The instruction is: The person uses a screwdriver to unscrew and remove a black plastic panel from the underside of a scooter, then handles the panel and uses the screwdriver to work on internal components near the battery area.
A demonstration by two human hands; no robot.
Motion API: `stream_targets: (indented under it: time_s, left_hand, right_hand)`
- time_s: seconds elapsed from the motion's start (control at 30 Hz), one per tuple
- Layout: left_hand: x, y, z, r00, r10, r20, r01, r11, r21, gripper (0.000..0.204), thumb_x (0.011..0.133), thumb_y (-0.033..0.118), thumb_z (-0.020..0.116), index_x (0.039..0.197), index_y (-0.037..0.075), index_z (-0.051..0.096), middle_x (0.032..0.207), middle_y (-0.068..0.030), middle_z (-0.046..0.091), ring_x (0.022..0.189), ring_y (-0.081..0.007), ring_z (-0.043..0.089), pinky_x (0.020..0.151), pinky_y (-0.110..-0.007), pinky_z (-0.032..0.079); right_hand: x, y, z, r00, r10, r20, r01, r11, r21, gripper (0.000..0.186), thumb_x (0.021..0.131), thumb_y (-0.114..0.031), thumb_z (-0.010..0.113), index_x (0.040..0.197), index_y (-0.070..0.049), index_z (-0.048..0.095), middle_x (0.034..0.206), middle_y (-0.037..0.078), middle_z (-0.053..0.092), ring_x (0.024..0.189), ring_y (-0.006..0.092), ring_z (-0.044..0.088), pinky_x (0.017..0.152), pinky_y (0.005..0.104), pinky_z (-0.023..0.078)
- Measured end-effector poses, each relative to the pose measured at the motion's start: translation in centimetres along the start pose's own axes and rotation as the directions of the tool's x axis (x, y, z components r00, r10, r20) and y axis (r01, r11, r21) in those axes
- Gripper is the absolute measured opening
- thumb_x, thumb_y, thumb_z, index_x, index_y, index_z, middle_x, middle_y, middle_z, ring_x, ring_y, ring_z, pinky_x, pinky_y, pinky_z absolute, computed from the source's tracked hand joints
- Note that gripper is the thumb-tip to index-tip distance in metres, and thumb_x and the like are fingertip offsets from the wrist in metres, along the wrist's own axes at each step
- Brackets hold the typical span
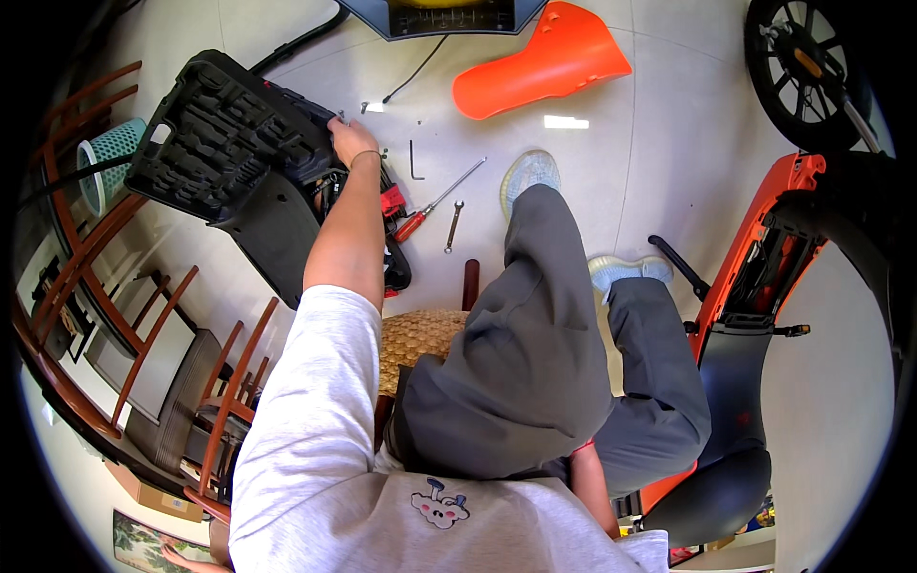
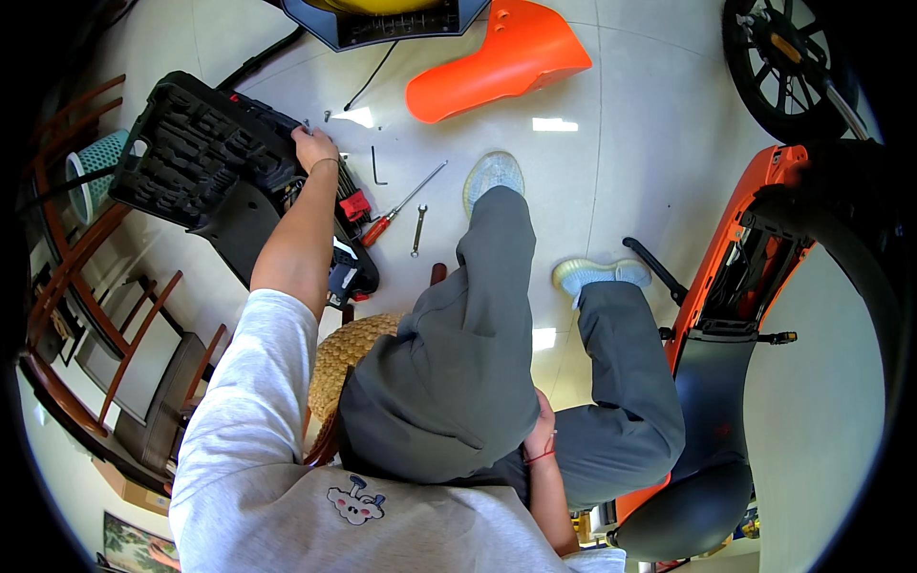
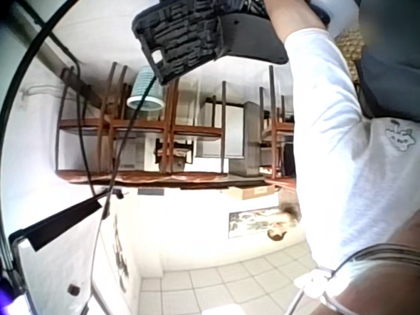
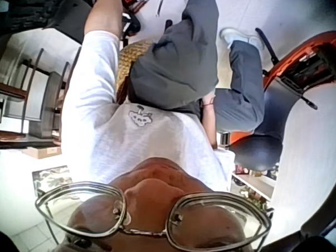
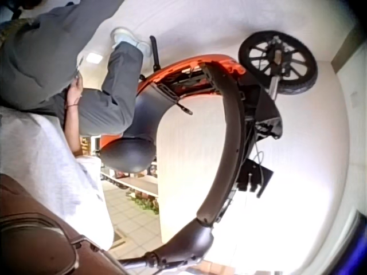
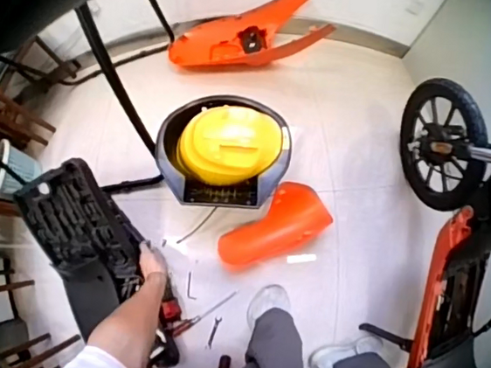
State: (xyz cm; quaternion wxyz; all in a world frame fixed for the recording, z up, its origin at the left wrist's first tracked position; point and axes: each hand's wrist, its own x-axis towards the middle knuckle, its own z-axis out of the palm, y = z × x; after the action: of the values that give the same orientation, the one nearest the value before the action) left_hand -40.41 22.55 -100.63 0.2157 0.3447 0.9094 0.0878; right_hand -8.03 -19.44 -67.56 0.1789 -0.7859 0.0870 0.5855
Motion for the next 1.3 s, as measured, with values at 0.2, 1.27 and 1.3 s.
stream_targets:
  time_s: [0.2,1.27,1.3]
  left_hand:
    - [1.6,-0.1,0.4,0.996,-0.041,0.079,0.04,0.999,0.014,0.035,0.09,0.016,0.054,0.122,0.005,0.046,0.104,-0.0249,0.064,0.098,-0.0403,0.061,0.085,-0.046,0.047]
    - [-8.4,13.6,-18.3,0.408,0.548,0.731,0.64,0.399,-0.656,0.01,0.09,0.016,0.051,0.093,0.007,0.049,0.083,-0.0056,0.053,0.062,-0.0102,0.047,0.048,-0.022,0.034]
    - [-10.5,15.5,-20.7,0.415,0.57,0.709,0.642,0.369,-0.672,0.01,0.09,0.015,0.052,0.094,0.007,0.049,0.084,-0.0054,0.054,0.063,-0.0105,0.048,0.05,-0.022,0.035]
  right_hand:
    - [0.4,0.6,-0.3,1.0,-0.015,0.004,0.015,0.999,0.032,0.036,0.09,-0.005,0.057,0.125,0.001,0.052,0.11,0.007,0.063,0.098,0.0149,0.06,0.087,0.027,0.048]
    - [-4.0,-4.5,1.9,0.993,-0.104,-0.048,0.105,0.994,0.032,0.016,0.094,-0.016,0.053,0.096,-0.001,0.057,0.076,0.005,0.064,0.065,0.0114,0.063,0.054,0.0208,0.043]
    - [-4.5,-4.4,1.7,0.989,-0.141,-0.034,0.144,0.986,0.088,0.015,0.094,-0.016,0.053,0.096,-0.002,0.058,0.075,0.004,0.063,0.064,0.011,0.062,0.054,0.0206,0.043]
